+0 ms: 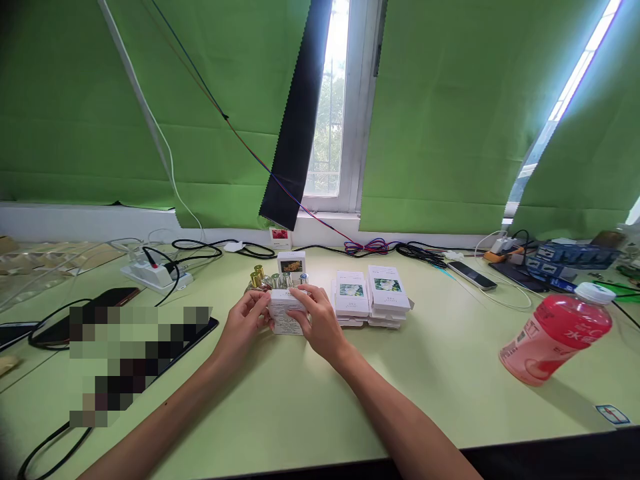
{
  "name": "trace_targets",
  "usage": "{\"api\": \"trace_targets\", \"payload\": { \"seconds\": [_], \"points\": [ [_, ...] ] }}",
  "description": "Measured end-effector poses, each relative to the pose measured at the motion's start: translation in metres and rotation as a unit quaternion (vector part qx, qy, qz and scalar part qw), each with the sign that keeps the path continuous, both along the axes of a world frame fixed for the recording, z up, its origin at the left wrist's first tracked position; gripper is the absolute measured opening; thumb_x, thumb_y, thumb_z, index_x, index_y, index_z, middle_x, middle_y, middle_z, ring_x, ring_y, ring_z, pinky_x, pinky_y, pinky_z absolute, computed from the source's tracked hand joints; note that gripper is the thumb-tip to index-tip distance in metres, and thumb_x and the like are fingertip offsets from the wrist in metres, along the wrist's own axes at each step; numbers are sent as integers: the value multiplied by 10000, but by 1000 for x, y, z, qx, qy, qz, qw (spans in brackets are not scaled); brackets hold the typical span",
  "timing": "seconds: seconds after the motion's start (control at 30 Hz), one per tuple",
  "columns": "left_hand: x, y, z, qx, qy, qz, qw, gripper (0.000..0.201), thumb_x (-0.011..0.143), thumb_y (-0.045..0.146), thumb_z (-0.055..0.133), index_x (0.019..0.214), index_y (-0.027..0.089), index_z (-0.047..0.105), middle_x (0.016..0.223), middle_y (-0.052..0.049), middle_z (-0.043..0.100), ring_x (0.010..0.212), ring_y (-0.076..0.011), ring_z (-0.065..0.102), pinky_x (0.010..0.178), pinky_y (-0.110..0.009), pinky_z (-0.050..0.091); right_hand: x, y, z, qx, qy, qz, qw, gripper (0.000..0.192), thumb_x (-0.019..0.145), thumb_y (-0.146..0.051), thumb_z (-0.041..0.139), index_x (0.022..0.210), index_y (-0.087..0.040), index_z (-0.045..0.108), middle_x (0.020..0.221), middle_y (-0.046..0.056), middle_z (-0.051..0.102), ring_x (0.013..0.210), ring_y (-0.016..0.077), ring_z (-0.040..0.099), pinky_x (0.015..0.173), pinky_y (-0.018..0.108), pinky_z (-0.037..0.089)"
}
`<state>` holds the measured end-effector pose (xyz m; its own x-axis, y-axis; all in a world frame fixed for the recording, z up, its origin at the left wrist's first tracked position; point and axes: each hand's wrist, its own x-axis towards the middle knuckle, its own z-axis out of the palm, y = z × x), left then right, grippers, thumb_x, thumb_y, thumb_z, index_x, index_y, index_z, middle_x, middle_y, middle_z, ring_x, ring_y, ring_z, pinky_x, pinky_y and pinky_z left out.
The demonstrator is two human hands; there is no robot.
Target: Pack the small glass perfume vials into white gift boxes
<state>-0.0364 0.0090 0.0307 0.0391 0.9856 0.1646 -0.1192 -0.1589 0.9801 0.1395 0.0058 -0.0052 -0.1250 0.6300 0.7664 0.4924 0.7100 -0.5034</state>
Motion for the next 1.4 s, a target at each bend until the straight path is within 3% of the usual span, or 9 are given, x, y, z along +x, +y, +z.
{"api": "trace_targets", "payload": {
  "seconds": [1.4],
  "points": [
    [0, 0, -2, -9, 8, 3, 1000, 481, 728, 612, 761, 825, 189, 555, 741, 46, 520, 588, -107, 531, 567, -277, 517, -1, 2, 0, -5, -7, -30, 1000, 451, 921, -160, 666, 1353, -290, 653, 1247, 100, 659, 1079, 251, 578, 918, 414, 552]
  ]
}}
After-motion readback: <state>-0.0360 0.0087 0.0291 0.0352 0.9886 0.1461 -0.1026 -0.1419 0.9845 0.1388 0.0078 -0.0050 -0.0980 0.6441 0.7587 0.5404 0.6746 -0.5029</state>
